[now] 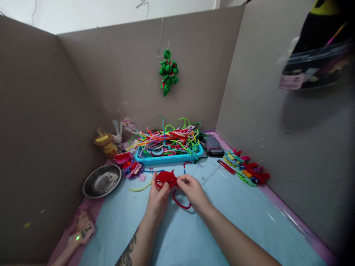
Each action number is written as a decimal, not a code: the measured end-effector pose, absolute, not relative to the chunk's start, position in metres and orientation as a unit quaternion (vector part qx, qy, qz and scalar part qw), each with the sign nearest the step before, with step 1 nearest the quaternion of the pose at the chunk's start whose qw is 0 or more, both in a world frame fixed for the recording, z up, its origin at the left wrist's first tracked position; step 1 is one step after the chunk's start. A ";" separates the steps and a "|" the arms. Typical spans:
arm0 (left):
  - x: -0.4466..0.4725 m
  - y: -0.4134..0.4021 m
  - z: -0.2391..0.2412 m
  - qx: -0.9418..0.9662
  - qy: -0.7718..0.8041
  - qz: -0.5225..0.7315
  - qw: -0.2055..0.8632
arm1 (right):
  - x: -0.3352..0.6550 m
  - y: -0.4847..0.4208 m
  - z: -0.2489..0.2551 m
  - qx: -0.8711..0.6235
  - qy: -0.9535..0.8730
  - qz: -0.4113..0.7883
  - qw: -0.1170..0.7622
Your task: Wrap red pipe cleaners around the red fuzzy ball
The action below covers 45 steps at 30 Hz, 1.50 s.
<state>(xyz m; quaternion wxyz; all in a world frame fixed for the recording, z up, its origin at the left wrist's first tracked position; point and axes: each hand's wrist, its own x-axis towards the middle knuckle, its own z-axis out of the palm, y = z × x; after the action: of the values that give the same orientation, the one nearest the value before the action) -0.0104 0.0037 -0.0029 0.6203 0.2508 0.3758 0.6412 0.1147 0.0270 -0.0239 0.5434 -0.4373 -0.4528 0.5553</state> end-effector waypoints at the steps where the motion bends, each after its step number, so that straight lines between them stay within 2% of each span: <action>1: -0.009 0.004 -0.004 0.266 0.386 0.644 0.604 | 0.115 0.026 -0.022 -0.437 -0.449 0.556 0.547; 13: -0.001 -0.004 -0.002 0.418 0.441 0.637 0.473 | 0.099 0.017 -0.024 -0.399 -0.371 0.602 0.584; 27: -0.001 0.006 -0.007 0.341 0.455 0.659 0.492 | 0.093 0.013 -0.023 -0.454 -0.396 0.546 0.583; 32: 0.000 0.009 -0.013 0.296 0.435 0.661 0.534 | 0.093 0.011 -0.024 -0.474 -0.444 0.490 0.581; 36: -0.001 0.010 -0.015 0.319 0.408 0.629 0.580 | 0.097 0.009 -0.020 -0.502 -0.509 0.391 0.580; 45: -0.005 0.007 -0.013 0.326 0.435 0.628 0.558 | 0.100 0.008 -0.016 -0.507 -0.570 0.325 0.558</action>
<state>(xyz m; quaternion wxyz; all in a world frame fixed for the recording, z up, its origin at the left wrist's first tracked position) -0.0047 0.0074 -0.0134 0.5578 0.3256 0.4345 0.6277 0.1004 0.0080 -0.0163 0.5583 -0.5072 -0.5702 0.3254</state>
